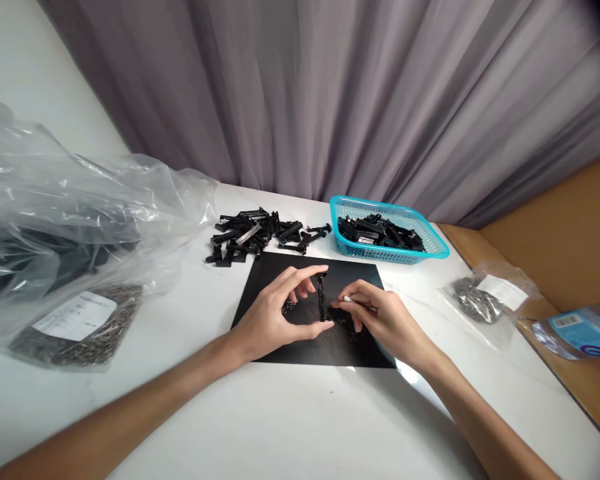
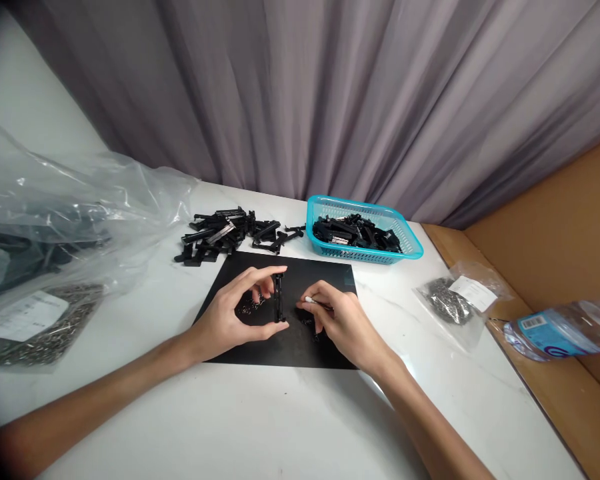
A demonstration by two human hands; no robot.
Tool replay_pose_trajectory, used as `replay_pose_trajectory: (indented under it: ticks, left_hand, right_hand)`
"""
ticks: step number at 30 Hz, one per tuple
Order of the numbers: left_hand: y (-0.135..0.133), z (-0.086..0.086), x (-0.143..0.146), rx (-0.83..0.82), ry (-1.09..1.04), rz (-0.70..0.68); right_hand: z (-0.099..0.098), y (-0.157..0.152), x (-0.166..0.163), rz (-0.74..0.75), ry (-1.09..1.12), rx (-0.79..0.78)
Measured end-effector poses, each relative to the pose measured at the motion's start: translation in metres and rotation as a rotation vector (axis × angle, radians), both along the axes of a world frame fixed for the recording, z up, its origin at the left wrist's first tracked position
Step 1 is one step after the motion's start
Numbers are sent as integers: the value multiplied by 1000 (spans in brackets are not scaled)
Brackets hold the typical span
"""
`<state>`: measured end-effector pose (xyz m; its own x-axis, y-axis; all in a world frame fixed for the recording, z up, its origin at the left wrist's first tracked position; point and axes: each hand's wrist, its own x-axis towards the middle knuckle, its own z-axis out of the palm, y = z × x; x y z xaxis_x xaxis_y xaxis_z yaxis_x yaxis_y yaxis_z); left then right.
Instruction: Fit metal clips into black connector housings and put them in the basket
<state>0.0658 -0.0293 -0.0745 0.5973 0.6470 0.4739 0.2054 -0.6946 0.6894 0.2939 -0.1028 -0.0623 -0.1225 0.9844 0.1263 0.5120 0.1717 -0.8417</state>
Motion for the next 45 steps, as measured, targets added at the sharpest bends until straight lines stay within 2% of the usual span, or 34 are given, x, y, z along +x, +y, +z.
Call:
replay_pose_trajectory:
  ticks: [3,8,13,17,23,33,40,45]
  left_hand:
    - [-2,0,0,45,9,1]
    - [-3,0,0,102,33,11]
    - [-3,0,0,122,40,32]
    - [-4,0,0,132,41,34]
    - [-5,1,0,132,40,61]
    - [-4,-1,0,159,48,70]
    - [-3,-1,1,145,22,98]
    - [-4,0,2,143,28,109]
  right_hand:
    - [0,-1,0,-3,9,17]
    - [7,-4,-4,-4,26,162]
    - [11,-10,-13,-85,178,132]
    - [10,-13,-19,-73,267,124]
    - [7,-15,-24,-76,164,207]
    - [6,-17,-23,32,46,314]
    - [7,-15,-17,-66,33,286]
    - [2,-9,-8,-97,-115,258]
